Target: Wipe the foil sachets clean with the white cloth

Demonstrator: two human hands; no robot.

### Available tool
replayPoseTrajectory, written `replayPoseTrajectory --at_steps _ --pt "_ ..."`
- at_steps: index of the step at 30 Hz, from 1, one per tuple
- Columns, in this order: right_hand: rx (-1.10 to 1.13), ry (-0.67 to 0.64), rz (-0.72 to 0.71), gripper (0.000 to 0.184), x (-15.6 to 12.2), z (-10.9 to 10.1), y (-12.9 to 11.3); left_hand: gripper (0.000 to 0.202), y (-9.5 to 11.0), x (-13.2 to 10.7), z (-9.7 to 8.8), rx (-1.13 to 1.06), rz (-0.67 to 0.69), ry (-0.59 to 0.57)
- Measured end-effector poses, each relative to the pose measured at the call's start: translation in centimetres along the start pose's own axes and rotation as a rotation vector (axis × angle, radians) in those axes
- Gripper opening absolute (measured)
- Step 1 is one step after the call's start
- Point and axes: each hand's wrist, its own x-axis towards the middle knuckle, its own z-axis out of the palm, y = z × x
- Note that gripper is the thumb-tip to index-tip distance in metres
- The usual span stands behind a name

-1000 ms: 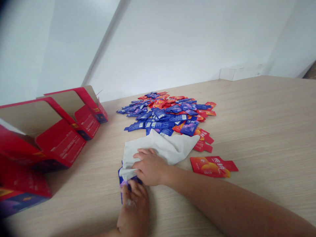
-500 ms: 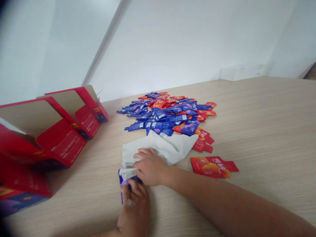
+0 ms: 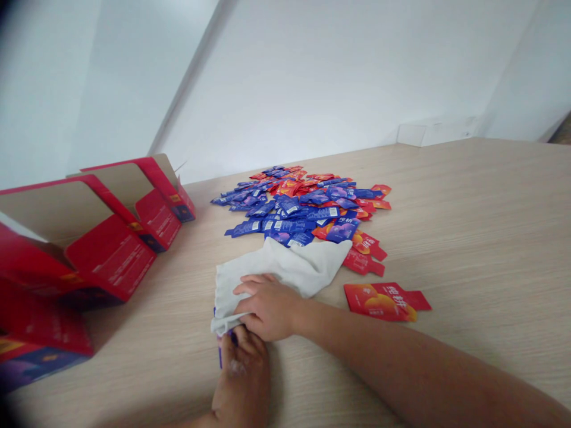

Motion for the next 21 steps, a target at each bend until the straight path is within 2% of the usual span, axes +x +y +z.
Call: replayPoseTrajectory --at_steps 1,5,9,12,17,21 --pt "-0.005 0.002 0.010 0.025 0.02 -0.01 -0.04 0.037 0.02 -0.04 0.07 -0.004 -0.014 0.006" --pt "-0.036 0.022 0.124 0.026 0.14 -0.02 -0.25 0.037 -0.37 -0.45 0.65 0.023 0.112 0.088" --pt "-0.062 0.032 0.206 0.026 0.23 -0.06 -0.38 0.037 -0.72 -0.63 0.92 0.000 0.129 0.077" --pt "-0.050 0.027 0.175 0.026 0.18 -0.10 -0.32 0.036 -0.77 -0.51 0.65 0.005 0.126 0.083" --pt "-0.009 0.027 0.038 0.024 0.03 -0.07 -0.19 0.037 -0.72 -0.34 0.17 0.031 0.096 0.108" --pt "-0.002 0.019 0.024 0.023 0.01 -0.03 -0.21 0.038 -0.64 -0.29 -0.06 0.014 0.078 0.087"
